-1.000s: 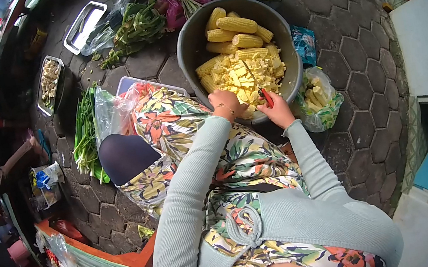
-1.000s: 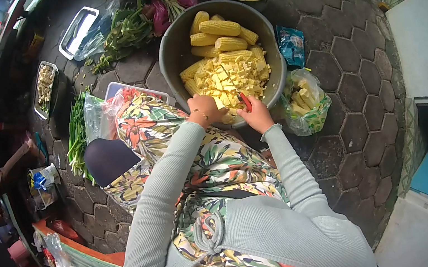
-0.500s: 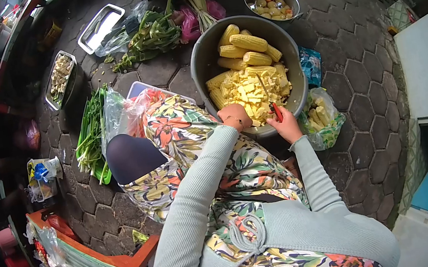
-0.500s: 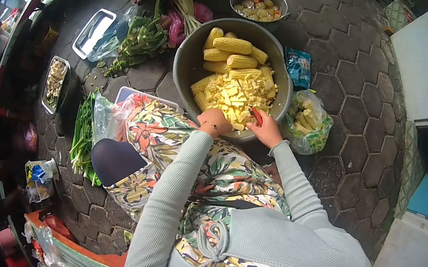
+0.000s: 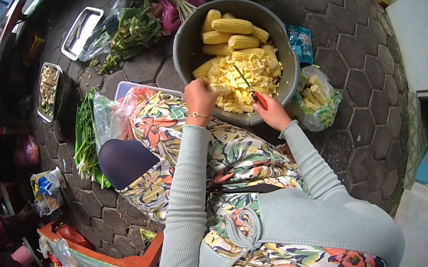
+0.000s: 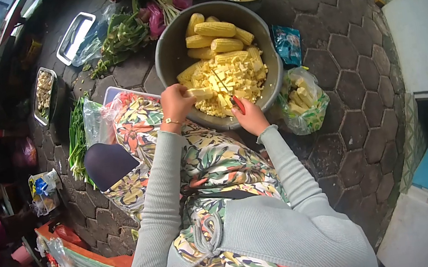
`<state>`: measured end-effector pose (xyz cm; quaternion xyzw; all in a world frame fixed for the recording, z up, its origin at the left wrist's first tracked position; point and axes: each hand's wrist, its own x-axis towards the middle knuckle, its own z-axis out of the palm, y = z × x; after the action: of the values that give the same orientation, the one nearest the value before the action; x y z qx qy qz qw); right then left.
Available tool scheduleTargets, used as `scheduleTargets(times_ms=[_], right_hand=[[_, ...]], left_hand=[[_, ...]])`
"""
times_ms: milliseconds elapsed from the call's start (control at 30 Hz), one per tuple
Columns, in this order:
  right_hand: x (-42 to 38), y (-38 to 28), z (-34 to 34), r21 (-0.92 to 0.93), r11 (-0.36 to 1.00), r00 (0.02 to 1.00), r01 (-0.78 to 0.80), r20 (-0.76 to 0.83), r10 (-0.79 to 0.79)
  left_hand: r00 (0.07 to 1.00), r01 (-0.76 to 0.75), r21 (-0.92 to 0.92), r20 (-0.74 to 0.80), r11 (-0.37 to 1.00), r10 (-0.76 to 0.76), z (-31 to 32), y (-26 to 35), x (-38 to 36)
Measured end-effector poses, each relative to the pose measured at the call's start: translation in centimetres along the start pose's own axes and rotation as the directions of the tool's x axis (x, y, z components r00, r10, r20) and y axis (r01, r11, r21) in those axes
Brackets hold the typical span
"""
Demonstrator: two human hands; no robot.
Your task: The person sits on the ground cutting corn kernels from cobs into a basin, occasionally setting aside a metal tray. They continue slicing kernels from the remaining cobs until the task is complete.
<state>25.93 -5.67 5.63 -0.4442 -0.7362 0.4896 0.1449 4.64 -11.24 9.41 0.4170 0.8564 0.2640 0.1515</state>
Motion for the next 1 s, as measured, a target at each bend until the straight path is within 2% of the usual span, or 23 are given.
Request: scheduleTargets(times_ms=[67, 133, 200, 267, 300, 400, 433, 533, 567, 733, 800, 867, 1000], right_hand=[[0.1, 0.5, 0.1, -0.027, 0.998, 0.998, -0.058, 0.035, 0.059], [0.0, 0.2, 0.2, -0.062, 0.99, 0.988, -0.127, 0.075, 0.132], [-0.1, 0.2, 0.7, -0.058, 0.993, 0.991, -0.103, 0.082, 0.108], [-0.2, -0.3, 1.3, -0.234, 0.966, 0.988, -0.113, 0.079, 0.134], [-0.3, -0.9, 1.7, -0.311, 0.949, 0.995, -0.059, 0.059, 0.081], [-1.0, -3.4, 2.3, -0.331, 0.944, 0.998, -0.008, 0.051, 0.026], [-1.1, -3.7, 2.7, -0.397, 0.918, 0.998, 0.003, 0.056, 0.021], [-1.2, -5.1, 3.1, -0.413, 0.91, 1.0, 0.029, 0.022, -0.022], [-1.0, -5.7, 2.6, -0.476, 0.879, 0.991, 0.011, 0.125, 0.055], [-0.4, -6.1, 2.0, -0.513, 0.857, 0.987, 0.043, 0.157, 0.044], [-0.2, -5.9, 2.0, -0.536, 0.843, 0.984, 0.051, 0.17, 0.048], [0.1, -5.5, 2.1, -0.542, 0.836, 0.983, 0.09, 0.183, 0.013], [1.5, -5.7, 2.2, -0.567, 0.817, 0.972, 0.105, 0.233, 0.036]], left_hand=[[1.0, 0.027, -0.059, 0.016, 0.998, -0.026, 0.0, -0.2, -0.3], [0.999, -0.008, -0.108, -0.039, 0.994, 0.003, 0.2, -0.4, -0.3], [1.0, -0.008, -0.078, -0.029, 0.997, 0.006, 0.4, -0.4, -0.3], [0.999, -0.006, -0.06, 0.034, 0.998, 0.008, 0.5, -0.7, -0.1], [0.999, -0.009, -0.056, 0.044, 0.998, 0.012, 0.6, -0.7, -0.1], [0.998, -0.064, -0.04, 0.024, 0.997, 0.065, 0.7, -0.6, -0.3], [0.999, -0.04, -0.075, 0.033, 0.996, 0.043, 0.5, -0.5, -0.4], [0.998, 0.019, -0.093, 0.064, 0.995, -0.013, 0.0, 0.3, -0.4], [0.998, 0.025, -0.089, 0.055, 0.996, -0.02, 0.0, 0.4, -0.4], [0.994, 0.077, -0.121, 0.086, 0.99, -0.067, -0.4, 0.7, -0.5], [0.999, -0.015, -0.046, 0.043, 0.999, 0.017, -0.1, 0.4, -0.5], [0.998, -0.038, -0.045, 0.043, 0.998, 0.04, 0.2, 0.3, -0.5], [0.994, -0.1, -0.013, 0.051, 0.995, 0.1, 0.6, 0.0, -0.5]])
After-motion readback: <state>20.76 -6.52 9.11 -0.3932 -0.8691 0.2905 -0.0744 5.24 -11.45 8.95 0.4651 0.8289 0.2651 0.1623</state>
